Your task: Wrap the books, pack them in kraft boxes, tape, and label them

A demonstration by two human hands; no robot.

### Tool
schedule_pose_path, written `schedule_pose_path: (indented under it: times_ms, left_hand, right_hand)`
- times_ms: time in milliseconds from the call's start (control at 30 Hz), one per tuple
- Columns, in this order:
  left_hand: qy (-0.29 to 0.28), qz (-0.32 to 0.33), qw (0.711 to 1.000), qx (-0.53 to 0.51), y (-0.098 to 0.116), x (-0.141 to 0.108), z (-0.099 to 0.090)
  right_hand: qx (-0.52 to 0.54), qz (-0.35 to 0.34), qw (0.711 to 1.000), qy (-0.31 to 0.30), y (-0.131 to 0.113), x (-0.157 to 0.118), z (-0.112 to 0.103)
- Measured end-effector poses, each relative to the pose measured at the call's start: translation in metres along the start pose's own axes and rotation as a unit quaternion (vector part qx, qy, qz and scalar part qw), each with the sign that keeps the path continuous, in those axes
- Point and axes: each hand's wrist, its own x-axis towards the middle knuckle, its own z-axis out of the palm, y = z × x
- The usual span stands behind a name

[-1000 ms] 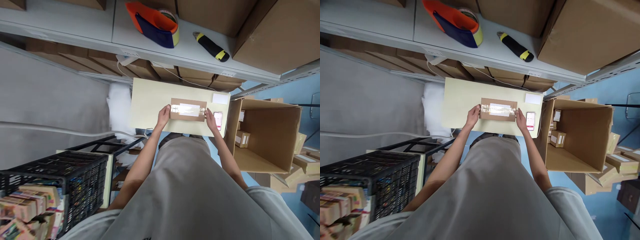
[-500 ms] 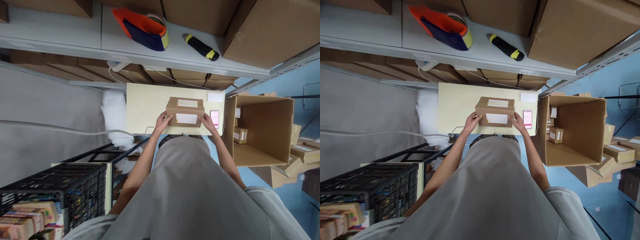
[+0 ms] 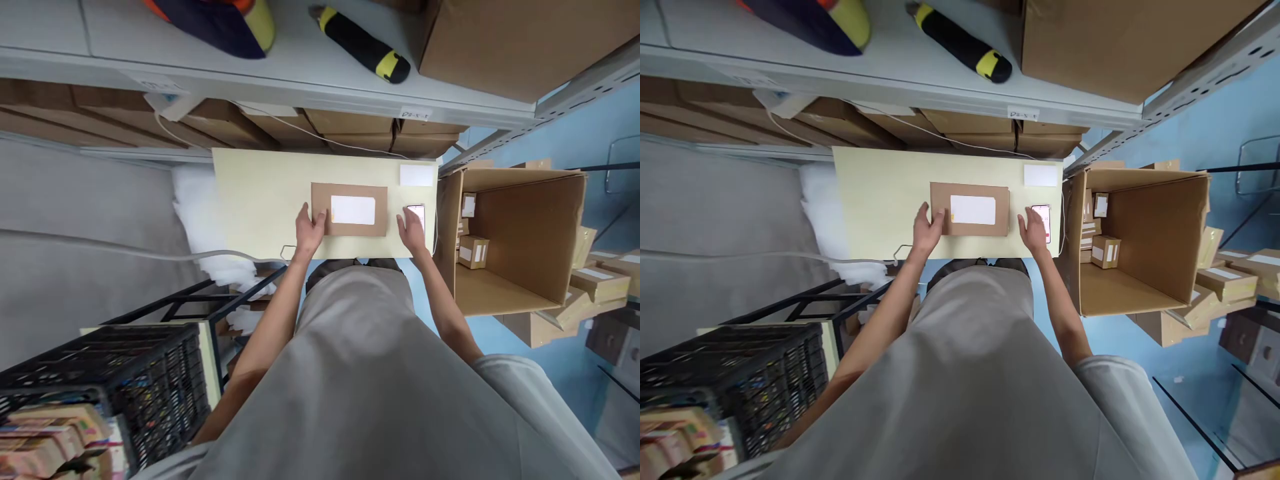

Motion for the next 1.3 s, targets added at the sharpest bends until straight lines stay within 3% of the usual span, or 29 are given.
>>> schedule_pose_path:
  times_ms: [67,167,300,400,500,567,667,767,867,967,1100,1300]
  left_hand:
    - [0.055,0.042,0.997,0.040,0.009,-0.004,0.008]
    - [0.063,0.118,0.989,0.063,0.035,-0.009,0.027]
    - [0.025,0.195,0.978,0.067,0.078,-0.017,0.059]
    - [-0.015,0.221,0.974,0.046,0.105,-0.023,0.091]
    - [-0.082,0.235,0.969,0.009,0.120,-0.014,0.142]
    - [-0.127,0.214,0.968,-0.016,0.120,0.005,0.184]
    - [-0.170,0.114,0.978,-0.035,0.110,0.043,0.243]
    - [-0.173,0.066,0.982,-0.023,0.098,0.072,0.278]
    - [-0.160,0.072,0.985,0.005,0.095,0.076,0.287]
    - [-0.144,0.059,0.987,0.043,0.105,0.062,0.281]
    - [-0.094,0.045,0.993,0.061,0.133,0.046,0.264]
    - [-0.061,-0.025,0.997,0.045,0.171,0.051,0.248]
  right_hand:
    - [-0.054,-0.009,0.998,0.028,0.024,-0.006,-0.007]
    - [-0.084,-0.020,0.996,-0.002,0.052,-0.013,-0.011]
    - [-0.082,-0.035,0.996,-0.028,0.067,-0.014,-0.014]
    - [-0.069,-0.042,0.997,0.019,0.071,0.003,-0.024]
    - [-0.041,-0.027,0.995,0.085,0.079,0.044,-0.034]
    - [-0.011,-0.003,0.993,0.119,0.088,0.079,-0.036]
    - [0.033,0.049,0.986,0.154,0.102,0.129,-0.031]
    - [0.054,0.096,0.983,0.150,0.107,0.158,-0.027]
    - [0.034,0.129,0.983,0.123,0.100,0.163,-0.030]
    - [0.012,0.157,0.979,0.129,0.084,0.156,-0.035]
    - [0.008,0.203,0.964,0.174,0.057,0.146,-0.041]
    - [0.021,0.214,0.956,0.197,0.032,0.142,-0.054]
